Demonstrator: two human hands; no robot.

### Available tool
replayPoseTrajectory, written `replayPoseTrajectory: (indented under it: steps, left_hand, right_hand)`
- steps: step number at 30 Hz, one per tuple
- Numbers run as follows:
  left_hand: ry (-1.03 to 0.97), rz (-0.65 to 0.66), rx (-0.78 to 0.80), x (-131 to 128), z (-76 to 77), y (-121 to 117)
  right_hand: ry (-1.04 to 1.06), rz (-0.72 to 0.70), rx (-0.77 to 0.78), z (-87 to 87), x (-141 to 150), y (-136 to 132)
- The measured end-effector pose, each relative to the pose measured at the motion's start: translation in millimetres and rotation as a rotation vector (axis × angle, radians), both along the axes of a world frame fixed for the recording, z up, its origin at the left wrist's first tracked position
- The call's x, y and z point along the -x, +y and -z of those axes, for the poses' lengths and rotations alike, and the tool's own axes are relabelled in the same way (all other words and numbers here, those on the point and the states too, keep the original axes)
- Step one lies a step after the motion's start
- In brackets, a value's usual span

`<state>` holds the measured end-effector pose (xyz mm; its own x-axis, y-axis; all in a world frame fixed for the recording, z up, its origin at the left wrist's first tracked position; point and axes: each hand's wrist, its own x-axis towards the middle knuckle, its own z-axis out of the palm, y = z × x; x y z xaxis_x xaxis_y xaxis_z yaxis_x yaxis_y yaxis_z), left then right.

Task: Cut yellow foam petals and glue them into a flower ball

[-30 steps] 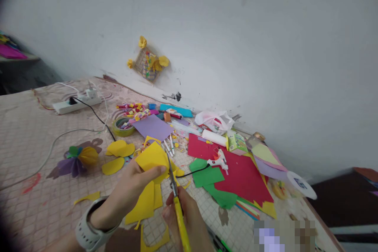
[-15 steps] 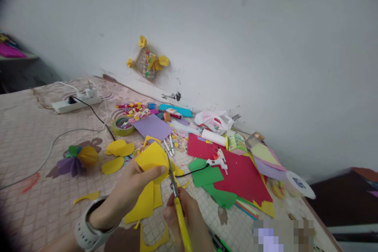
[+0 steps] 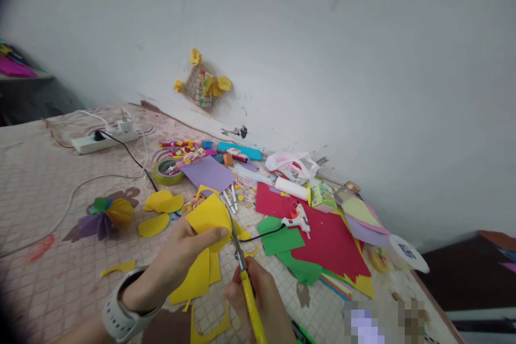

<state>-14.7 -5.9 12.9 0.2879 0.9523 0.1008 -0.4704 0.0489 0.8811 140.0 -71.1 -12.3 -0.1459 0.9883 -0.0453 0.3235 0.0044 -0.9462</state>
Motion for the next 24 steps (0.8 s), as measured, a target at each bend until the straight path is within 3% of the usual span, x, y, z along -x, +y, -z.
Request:
replayPoseTrajectory:
  steps: [11,18,24]
  left_hand:
    - [-0.002,0.019,-0.001,0,-0.8,0]
    - [0.006,0.036,0.025,0,0.9,0]
    - [-0.004,0.067,0.018,2,-1.3,1]
  right_hand:
    - [-0.095,-0.006,-0.045,5.2,-9,3]
    - [-0.266,0.072,-0.125,9.2,-13,1]
    - [-0.318,0.017,-0.158,13.5,-21,3]
